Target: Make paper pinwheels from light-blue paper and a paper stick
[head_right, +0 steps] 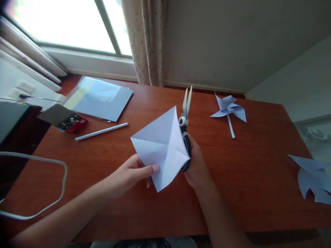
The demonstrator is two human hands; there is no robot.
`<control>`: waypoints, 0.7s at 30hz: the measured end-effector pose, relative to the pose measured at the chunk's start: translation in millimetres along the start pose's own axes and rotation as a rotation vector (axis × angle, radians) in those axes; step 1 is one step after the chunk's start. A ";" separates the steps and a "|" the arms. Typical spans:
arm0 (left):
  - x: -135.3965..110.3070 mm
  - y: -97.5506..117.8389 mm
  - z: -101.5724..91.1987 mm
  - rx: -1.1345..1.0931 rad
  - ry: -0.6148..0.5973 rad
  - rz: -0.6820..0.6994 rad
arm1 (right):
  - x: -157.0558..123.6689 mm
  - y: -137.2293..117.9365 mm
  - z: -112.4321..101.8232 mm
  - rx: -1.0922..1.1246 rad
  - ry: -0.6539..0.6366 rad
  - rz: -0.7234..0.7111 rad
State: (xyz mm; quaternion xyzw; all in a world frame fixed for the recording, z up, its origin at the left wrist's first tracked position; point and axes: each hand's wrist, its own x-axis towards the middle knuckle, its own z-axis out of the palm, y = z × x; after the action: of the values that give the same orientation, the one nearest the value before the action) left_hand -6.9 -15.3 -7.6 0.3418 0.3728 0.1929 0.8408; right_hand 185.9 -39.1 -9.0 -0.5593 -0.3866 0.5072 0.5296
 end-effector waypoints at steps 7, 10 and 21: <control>3.0 -4.7 4.8 0.175 -0.018 0.037 | 0.1 -0.4 12.1 0.203 0.042 0.148; 1.9 -4.5 5.4 0.136 -0.031 0.064 | -0.9 -1.1 15.8 0.124 0.073 0.132; 5.3 10.8 -10.5 0.013 0.121 0.241 | -2.0 3.6 12.2 -0.023 0.121 0.013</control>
State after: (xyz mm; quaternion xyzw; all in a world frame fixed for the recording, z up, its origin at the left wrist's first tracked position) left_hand -12.2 -0.3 -7.5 0.3774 0.3804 0.3103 0.7852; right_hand 173.3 -39.1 -11.3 -0.5977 -0.3561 0.4711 0.5423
